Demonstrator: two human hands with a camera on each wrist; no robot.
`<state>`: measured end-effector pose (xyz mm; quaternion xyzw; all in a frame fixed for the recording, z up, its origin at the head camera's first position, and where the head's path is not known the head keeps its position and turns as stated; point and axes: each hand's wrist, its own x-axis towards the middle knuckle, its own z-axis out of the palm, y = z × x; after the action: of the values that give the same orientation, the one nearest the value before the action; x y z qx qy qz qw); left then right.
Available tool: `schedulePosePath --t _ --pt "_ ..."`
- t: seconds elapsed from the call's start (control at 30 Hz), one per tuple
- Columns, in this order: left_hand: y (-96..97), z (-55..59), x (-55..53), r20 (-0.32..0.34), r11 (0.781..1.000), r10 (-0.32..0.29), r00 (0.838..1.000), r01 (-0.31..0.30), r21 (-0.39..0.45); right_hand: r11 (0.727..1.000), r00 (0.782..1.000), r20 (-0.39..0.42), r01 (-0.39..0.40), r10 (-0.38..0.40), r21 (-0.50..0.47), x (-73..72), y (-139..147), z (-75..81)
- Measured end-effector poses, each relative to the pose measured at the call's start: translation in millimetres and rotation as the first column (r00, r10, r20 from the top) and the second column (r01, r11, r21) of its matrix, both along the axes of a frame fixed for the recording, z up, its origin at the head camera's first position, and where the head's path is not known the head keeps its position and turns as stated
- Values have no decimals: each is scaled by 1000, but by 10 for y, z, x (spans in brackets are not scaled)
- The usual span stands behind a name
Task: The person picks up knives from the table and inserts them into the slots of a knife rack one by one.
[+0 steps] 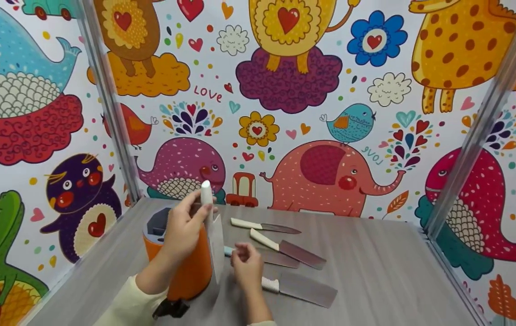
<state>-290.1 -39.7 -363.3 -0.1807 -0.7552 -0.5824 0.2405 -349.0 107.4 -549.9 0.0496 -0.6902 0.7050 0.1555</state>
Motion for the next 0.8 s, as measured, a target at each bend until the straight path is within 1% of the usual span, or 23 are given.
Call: schedulePosePath --t 0.07,0.13,0.23,0.3,0.37,0.43,0.5,0.57,0.63,0.7,0.8 --pt "-49 108 31 -25 1000 17 1000 -17 4 996 999 18 -44 42 79 -4 -102 -95" --pt "-110 222 70 -55 999 38 998 -38 8 984 995 13 -96 95 149 7 -192 -150" --pt "-204 406 110 -104 998 56 993 -55 19 964 984 -12 -172 178 202 34 -295 -156" --pt "-258 521 117 -131 998 55 990 -53 24 953 972 -26 -222 232 206 53 -345 -126" --pt "-306 620 118 -147 999 44 988 -40 33 942 960 -20 -270 279 200 65 -381 -99" --pt "-352 714 124 -157 998 47 987 -40 47 926 945 13 -323 326 194 76 -415 -70" --pt "-405 797 129 -162 996 66 985 -57 62 910 929 59 -370 366 185 77 -456 -48" --pt "-460 876 139 -159 994 96 983 -86 70 900 917 99 -398 385 179 69 -502 -38" --pt "-515 934 137 -158 991 125 980 -114 76 894 912 131 -408 389 183 53 -547 -42" --pt "-555 968 132 -152 989 142 978 -132 74 897 915 131 -400 380 187 42 -582 -48" --pt "-571 986 135 -148 984 161 976 -147 97 903 918 135 -392 372 175 46 -593 -56"
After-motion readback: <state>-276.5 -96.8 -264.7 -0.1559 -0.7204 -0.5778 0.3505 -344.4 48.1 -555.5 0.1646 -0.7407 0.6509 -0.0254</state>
